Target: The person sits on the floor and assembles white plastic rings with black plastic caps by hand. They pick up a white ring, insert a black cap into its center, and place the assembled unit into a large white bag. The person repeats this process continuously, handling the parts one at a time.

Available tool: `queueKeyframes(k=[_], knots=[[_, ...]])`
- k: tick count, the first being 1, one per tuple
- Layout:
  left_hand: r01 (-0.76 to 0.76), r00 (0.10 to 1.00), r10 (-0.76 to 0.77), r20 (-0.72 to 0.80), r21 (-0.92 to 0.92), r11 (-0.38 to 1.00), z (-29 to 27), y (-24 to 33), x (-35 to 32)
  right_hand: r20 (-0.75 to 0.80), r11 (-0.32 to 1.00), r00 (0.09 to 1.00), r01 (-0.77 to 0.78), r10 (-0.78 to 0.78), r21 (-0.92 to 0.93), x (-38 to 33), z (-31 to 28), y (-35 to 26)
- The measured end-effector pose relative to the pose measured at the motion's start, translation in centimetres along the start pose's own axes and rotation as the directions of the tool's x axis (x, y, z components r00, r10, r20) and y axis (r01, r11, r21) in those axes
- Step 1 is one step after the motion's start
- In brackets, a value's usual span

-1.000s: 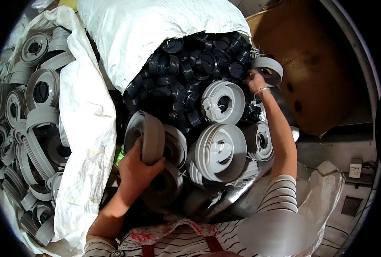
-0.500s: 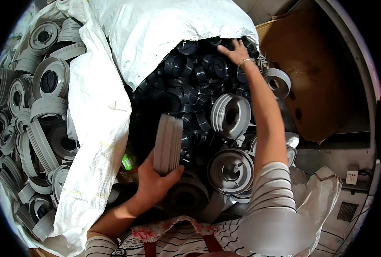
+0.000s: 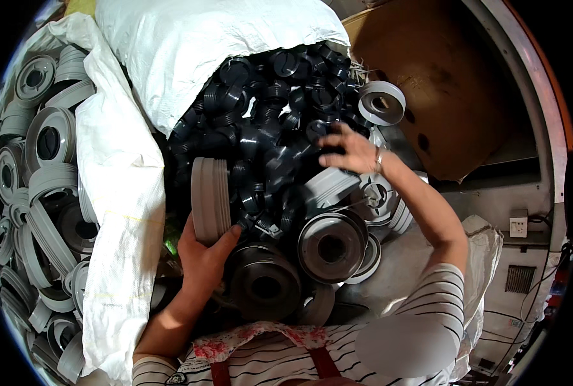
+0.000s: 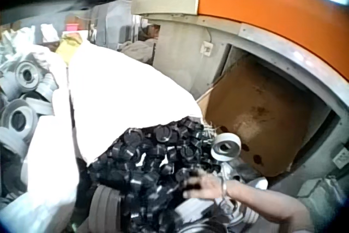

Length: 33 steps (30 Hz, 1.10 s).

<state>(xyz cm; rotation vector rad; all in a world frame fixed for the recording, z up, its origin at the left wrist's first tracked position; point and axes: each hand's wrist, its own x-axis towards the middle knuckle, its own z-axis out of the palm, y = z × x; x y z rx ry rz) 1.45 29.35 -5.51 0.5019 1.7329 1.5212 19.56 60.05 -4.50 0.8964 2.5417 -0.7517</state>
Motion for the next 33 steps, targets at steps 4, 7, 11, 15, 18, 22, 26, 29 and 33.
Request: queueKeyframes(k=[4, 7, 11, 15, 18, 22, 26, 29, 33], knots=[[-0.011, 0.999, 0.01, -0.04, -0.011, 1.0, 0.5, 0.2, -0.5, 0.205, 0.733, 0.973, -0.215, 0.106, 0.645, -1.8, -2.8, 4.6], [-0.01, 0.999, 0.012, -0.046, 0.061, 0.998, 0.6, 0.0, -0.3, -0.307, 0.812, 0.754, -0.51, 0.581, 0.283, 3.0, -2.6, 13.9], [0.081, 0.996, -0.073, -0.049, 0.193, 0.978, 0.4, -0.4, 0.7, -0.635, 0.763, 0.434, -0.464, 0.638, 0.449, 10.1, 1.4, 29.3], [-0.002, 1.0, 0.007, -0.028, 0.199, 0.98, -0.1, -1.7, -0.1, -0.51, 0.697, 0.476, -0.489, 0.717, 0.524, 13.1, 1.8, 27.4], [-0.072, 0.997, 0.068, 0.025, 0.175, 0.982, 0.0, -2.7, -0.2, -0.53, 0.751, 0.535, -0.517, 0.658, 0.411, 12.6, 3.2, 27.8], [0.058, 0.998, -0.064, 0.029, 0.162, 0.985, 0.6, -0.9, -1.5, -0.286, 0.94, 0.895, -0.328, 0.341, 0.094, 8.0, 3.0, 22.1], [-0.061, 0.997, 0.052, 0.055, 0.18, 0.982, 0.0, -0.8, -4.0, -0.287, 0.798, 0.889, -0.131, 0.357, 0.588, 3.0, 3.0, 13.3], [-0.105, 0.994, 0.102, 0.047, 0.063, 0.993, -1.0, -0.7, -5.2, -0.322, 0.926, 0.914, -0.124, 0.246, 0.356, -2.4, 0.2, 3.4], [-0.441, 0.895, 0.447, 0.011, 0.177, 0.88, -1.4, -0.2, -7.8, -0.562, 0.979, 0.817, -0.012, 0.127, 0.204, -8.6, 1.4, -1.2]])
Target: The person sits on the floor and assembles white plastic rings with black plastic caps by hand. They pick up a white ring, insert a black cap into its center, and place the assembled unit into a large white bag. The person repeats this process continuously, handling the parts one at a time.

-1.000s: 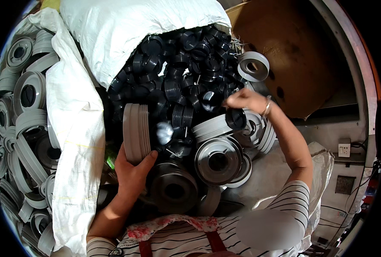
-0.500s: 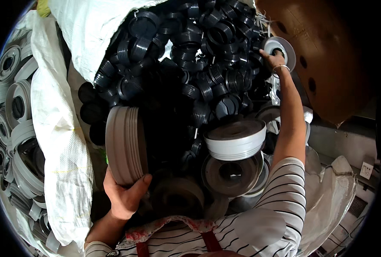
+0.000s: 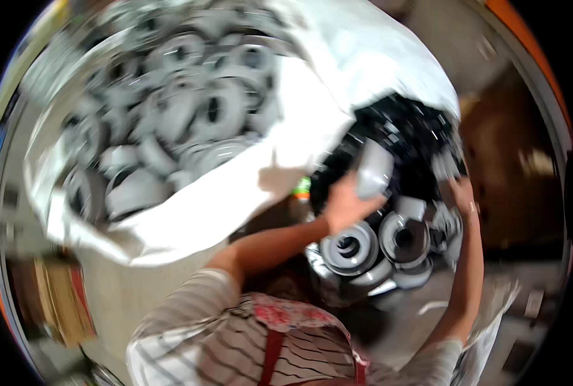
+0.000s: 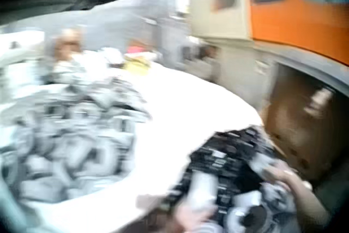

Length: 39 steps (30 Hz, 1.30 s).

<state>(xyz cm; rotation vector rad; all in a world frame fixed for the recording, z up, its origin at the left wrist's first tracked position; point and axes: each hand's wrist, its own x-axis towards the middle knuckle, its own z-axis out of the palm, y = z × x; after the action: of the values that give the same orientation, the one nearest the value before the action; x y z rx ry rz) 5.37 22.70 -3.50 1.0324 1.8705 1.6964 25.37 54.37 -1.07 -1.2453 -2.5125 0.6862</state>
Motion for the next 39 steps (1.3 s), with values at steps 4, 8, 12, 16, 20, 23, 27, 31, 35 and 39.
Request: queueKeyframes(k=[4, 8, 12, 16, 20, 23, 27, 31, 35, 39], knots=[[-0.201, 0.978, 0.193, -0.075, -0.116, 0.973, -3.4, 4.4, -6.0, 0.006, 0.999, 0.999, 0.054, -0.054, -0.003, -6.4, 2.1, -4.8], [-0.384, 0.919, 0.389, -0.064, 0.076, 0.92, -8.6, 8.5, -9.4, 0.074, 0.949, 0.988, 0.153, -0.137, -0.276, -13.2, 8.1, -9.5], [-0.457, 0.867, 0.497, -0.04, 0.336, 0.824, -13.8, 13.9, -9.1, 0.072, 0.77, 0.987, 0.155, -0.14, -0.619, -18.0, 11.3, -8.8], [-0.16, 0.986, 0.15, -0.078, -0.142, 0.977, -17.2, 12.0, -8.7, -0.02, 0.862, 0.993, 0.091, -0.116, -0.499, -18.4, 10.9, -11.3], [-0.009, 0.998, -0.013, -0.065, -0.334, 0.943, -16.3, 10.5, -10.5, -0.072, 0.905, 0.991, 0.071, -0.111, -0.42, -18.0, 10.3, -12.3], [0.019, 1.0, -0.012, 0.028, -0.275, 0.961, -12.9, 7.6, -9.8, 0.003, 0.841, 1.0, 0.021, -0.024, -0.541, -19.1, 9.2, -11.7], [0.163, 0.978, -0.128, 0.164, -0.221, 0.961, -8.9, 4.9, -7.1, 0.097, 0.783, 0.988, -0.034, 0.12, -0.621, -19.2, 9.3, -7.9], [0.22, 0.972, -0.199, 0.128, -0.177, 0.959, -6.2, -0.2, -3.7, 0.008, 0.845, 0.996, 0.079, -0.088, -0.529, -17.1, 10.6, -9.5], [0.254, 0.966, -0.257, 0.001, -0.167, 0.953, -4.7, -4.3, -1.0, -0.031, 0.935, 0.955, 0.28, -0.293, -0.218, -12.1, 13.8, -12.8], [0.429, 0.903, -0.417, 0.104, -0.293, 0.855, -4.1, -4.4, -0.6, -0.155, 0.942, 0.976, 0.098, -0.155, -0.322, -6.4, 19.7, -10.4]])
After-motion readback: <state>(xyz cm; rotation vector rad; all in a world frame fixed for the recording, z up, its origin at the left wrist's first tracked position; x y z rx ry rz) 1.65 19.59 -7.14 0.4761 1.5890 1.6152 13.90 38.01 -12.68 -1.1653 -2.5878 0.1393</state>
